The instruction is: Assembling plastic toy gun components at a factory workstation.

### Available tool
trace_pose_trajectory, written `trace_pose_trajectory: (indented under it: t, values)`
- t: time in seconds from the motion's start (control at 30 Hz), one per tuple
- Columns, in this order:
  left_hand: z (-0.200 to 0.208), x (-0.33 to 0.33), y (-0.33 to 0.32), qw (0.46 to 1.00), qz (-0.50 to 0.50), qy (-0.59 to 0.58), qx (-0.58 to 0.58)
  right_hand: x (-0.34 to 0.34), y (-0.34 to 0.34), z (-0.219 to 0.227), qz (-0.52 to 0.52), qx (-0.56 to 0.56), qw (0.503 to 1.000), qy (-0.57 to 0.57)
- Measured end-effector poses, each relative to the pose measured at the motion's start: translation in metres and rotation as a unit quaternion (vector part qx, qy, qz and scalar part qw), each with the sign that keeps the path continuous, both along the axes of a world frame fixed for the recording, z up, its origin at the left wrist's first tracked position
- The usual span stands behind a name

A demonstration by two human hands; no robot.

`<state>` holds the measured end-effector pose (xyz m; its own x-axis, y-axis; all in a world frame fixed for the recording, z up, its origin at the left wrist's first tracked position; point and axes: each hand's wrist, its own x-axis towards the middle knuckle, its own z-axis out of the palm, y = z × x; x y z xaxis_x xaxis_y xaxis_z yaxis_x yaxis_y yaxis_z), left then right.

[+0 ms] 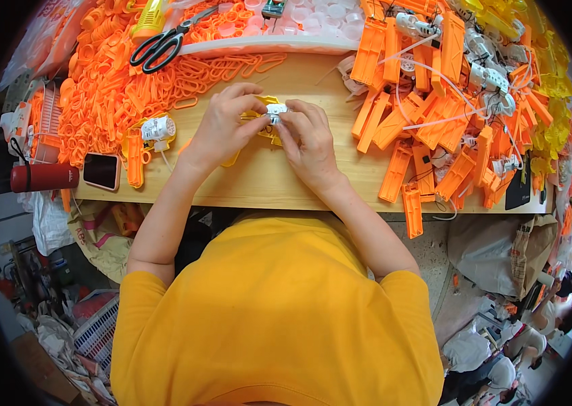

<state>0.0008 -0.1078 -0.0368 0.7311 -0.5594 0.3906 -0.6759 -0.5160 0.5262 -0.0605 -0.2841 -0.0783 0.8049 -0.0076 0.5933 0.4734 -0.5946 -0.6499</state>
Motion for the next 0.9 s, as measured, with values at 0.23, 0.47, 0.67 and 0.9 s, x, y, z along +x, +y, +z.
trace_pose_trajectory:
  t: [0.23,0.47,0.67,0.9]
  values:
    - [-0.014,-0.036,-0.01,0.991,0.047,-0.113,-0.048,0.002,0.008,-0.002,-0.022,0.004,1.0,-0.004]
    - [-0.009,-0.037,0.002,0.993,0.022,-0.107,-0.05,0.004,0.011,0.004,-0.036,0.018,0.999,0.022]
    - [-0.006,-0.014,0.01,0.993,0.064,-0.101,0.011,0.001,0.011,0.003,-0.02,0.01,0.999,0.029]
    - [0.016,-0.012,0.002,0.986,0.057,-0.139,0.069,0.001,0.005,0.003,0.006,-0.054,0.999,0.004]
